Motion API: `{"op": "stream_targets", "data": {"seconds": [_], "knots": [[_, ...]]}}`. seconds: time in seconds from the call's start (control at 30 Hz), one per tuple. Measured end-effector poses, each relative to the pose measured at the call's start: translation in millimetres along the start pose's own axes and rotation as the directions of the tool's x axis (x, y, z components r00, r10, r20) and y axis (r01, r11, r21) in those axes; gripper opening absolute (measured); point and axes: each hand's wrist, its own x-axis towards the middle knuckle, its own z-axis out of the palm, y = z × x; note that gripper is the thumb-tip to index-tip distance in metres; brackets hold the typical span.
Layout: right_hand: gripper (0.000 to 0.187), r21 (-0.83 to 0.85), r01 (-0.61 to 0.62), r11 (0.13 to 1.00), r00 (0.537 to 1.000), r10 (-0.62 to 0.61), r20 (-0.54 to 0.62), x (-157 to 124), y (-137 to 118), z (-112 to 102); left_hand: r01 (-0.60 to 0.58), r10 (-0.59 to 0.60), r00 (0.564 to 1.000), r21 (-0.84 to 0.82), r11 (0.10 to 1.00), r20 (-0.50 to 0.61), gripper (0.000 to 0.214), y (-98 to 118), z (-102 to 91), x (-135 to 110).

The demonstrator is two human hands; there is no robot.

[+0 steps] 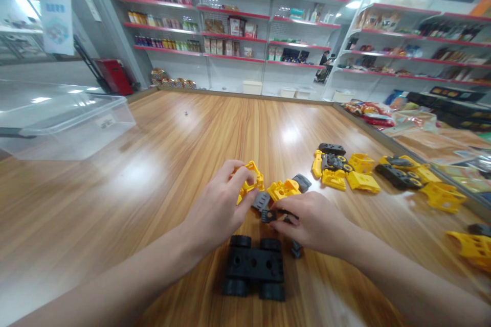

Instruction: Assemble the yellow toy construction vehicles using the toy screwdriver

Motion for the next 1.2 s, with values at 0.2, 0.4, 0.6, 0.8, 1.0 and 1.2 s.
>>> {"op": "stream_targets", "data": {"seconds": [0.2,0.4,0.6,0.8,1.0,1.2], "knots": [[0.018,0.033,0.008,0.999,0.997,-0.010,0.081,-2,-2,5,-0.028,0.028,1.000,0.005,1.000,0.000,0.008,2,-0.7,1],[0.027,-0.023,0.022,1.000,1.000,-0.021,0.008,2,-3,9,-0.040,0.040,0.998,0.016,0.999,0.050,0.009,1,0.3,0],[0.029,-0.098,0.058,0.993,0.998,-0.059,-0.008,2,0,11,-0.044,0.044,0.998,0.013,0.999,0.041,0.013,0,0.1,0],[0.021,-0.048,0.059,0.997,0.998,-0.060,-0.022,2,-1,9,-0.038,0.037,0.997,0.022,0.999,0.067,0.022,1,-0.5,0],[0.014,-0.075,0.020,0.997,0.998,-0.024,-0.055,4,-2,14,-0.047,0.044,0.997,0.043,0.998,0.057,0.026,1,-0.9,1],[0.013,0.017,0.028,0.999,0.997,-0.027,-0.072,5,-1,15,-0.054,0.052,0.997,0.043,0.998,0.052,0.029,2,-1.1,1]]}}
